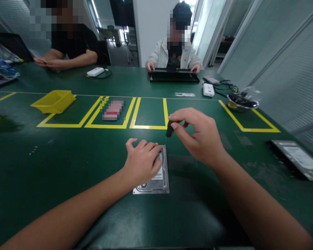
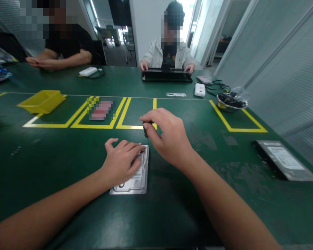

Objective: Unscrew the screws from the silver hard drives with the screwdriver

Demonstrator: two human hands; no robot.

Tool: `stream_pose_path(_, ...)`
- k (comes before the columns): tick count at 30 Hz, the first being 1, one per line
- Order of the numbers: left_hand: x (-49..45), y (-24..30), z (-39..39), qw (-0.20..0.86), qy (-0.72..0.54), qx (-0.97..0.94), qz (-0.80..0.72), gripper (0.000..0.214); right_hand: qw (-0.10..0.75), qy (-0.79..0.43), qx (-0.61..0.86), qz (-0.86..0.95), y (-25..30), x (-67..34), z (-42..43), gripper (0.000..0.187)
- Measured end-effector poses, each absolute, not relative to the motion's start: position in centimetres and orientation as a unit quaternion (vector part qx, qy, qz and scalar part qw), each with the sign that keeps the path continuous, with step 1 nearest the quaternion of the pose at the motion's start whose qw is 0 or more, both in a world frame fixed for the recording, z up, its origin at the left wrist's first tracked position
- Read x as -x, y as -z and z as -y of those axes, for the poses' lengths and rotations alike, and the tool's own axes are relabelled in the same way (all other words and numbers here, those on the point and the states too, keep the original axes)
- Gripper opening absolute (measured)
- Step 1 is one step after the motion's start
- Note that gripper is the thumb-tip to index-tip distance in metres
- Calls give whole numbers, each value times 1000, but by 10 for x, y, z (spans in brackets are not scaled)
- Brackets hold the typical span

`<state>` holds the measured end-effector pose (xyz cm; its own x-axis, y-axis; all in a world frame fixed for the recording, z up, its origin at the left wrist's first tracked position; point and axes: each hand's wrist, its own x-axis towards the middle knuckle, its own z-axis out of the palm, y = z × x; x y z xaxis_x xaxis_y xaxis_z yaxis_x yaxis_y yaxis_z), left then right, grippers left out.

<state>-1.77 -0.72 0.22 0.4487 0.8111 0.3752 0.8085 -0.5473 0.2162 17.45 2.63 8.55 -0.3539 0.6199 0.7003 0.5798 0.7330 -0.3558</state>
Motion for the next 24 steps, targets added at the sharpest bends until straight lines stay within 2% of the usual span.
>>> stream_pose_path(6,18,-2,7,1,-224,-850,-476,30,442,-27,375,815,-82,-176,-26,25)
stream_pose_path(12,17,-3,7,0,-226,-850,-476,29,447,-25,362,817,-84,-175,-26,27)
stream_pose_path(24,17,-4,7,7,-222,-850,-478,29,395,-8,372,840,-87,-177,-25,37)
